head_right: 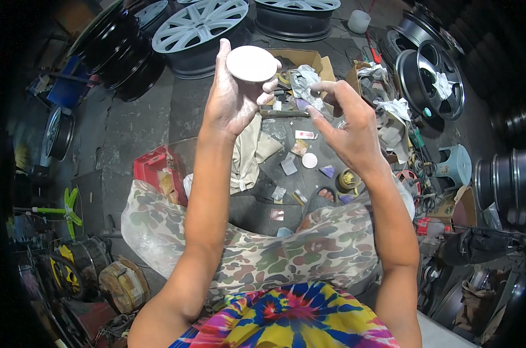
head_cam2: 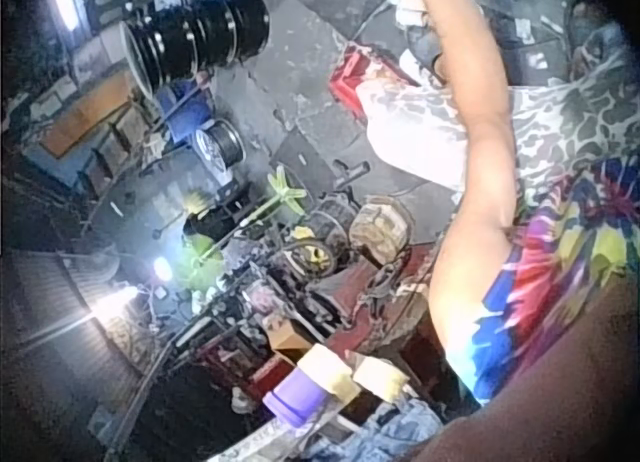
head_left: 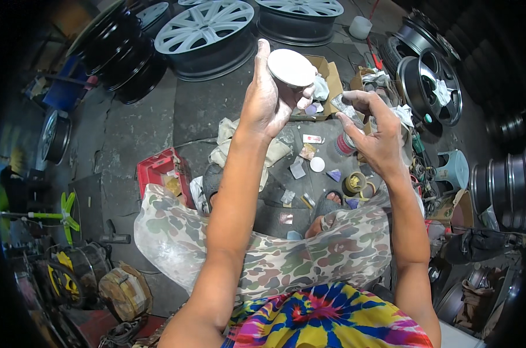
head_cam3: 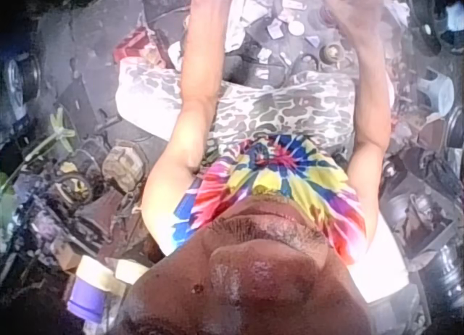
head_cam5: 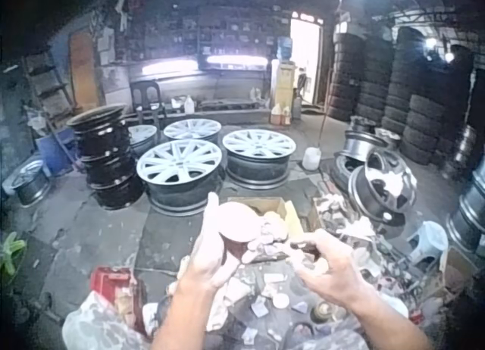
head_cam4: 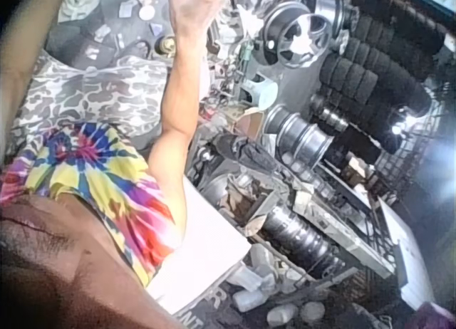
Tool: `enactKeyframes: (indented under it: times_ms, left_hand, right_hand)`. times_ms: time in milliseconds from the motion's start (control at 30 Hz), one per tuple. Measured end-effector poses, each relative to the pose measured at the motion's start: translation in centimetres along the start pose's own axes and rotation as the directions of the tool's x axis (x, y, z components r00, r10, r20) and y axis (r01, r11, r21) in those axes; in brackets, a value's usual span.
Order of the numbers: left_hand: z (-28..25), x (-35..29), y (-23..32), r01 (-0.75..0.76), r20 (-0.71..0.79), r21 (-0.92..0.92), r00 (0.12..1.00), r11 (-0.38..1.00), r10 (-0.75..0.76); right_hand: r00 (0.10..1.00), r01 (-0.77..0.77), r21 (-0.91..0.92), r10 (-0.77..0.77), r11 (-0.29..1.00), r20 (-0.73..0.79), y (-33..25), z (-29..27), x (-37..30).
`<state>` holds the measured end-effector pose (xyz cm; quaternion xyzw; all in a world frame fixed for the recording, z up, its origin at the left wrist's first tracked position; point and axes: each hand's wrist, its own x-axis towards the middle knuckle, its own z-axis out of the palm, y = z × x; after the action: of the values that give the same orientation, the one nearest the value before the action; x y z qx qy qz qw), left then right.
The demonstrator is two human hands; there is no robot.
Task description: Sanding and applying filler to a car wheel center cap for restoration.
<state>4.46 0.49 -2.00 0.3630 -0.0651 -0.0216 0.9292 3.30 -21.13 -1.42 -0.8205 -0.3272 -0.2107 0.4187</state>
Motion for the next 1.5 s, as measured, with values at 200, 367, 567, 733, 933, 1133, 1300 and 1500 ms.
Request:
enactKeyframes:
  times_ms: [200,367,567,733,933,1133,1300,1500]
  left_hand:
    - [0.1,0.1,-0.7,-0.09,-0.126,0.07,0.987,0.993,0.098]
    - [-0.2,0.4,-1.6,-0.246,-0.272,0.17,0.919,0.954,0.286]
    - [-3.4,1.1,-1.6,-0.324,-0.261,0.021,0.912,0.946,0.318]
    - [-13.5,3.3,-6.3,-0.054,-0.237,-0.048,0.971,0.997,0.041]
    - [-29.6,-2.9,-17.7,0.608,-0.638,0.668,0.765,0.428,-0.089]
    - [-31.2,-7.9,-25.1,0.704,-0.606,0.68,0.698,0.206,-0.382]
    - [-33.6,-11.3,-23.3,0.511,-0.508,0.859,0.848,-0.026,-0.15]
    - [-32.2,-12.2,-23.8,0.475,-0.476,0.879,0.866,-0.051,-0.154]
  right_hand:
    - [0.997,0.009,-0.017,-0.008,1.0,0.077,0.2,-0.2,0.0]
    - [1.0,0.009,0.056,-0.01,0.998,0.021,-0.2,0.3,-0.1]
    - [0.998,0.029,-0.009,-0.029,1.0,0.051,-0.2,0.2,-0.4]
    - [0.997,0.063,-0.051,-0.061,0.997,0.053,0.7,-0.2,0.0]
    - [0.996,0.03,0.008,-0.03,1.0,0.081,0.7,0.4,1.4]
    - [0.978,-0.025,-0.042,0.033,0.999,0.204,0.4,-0.4,0.8]
    - [0.966,-0.061,-0.061,0.074,0.996,0.247,0.9,-0.3,0.1]
    - [0.972,-0.063,-0.092,0.082,0.994,0.222,1.8,-0.3,-0.4]
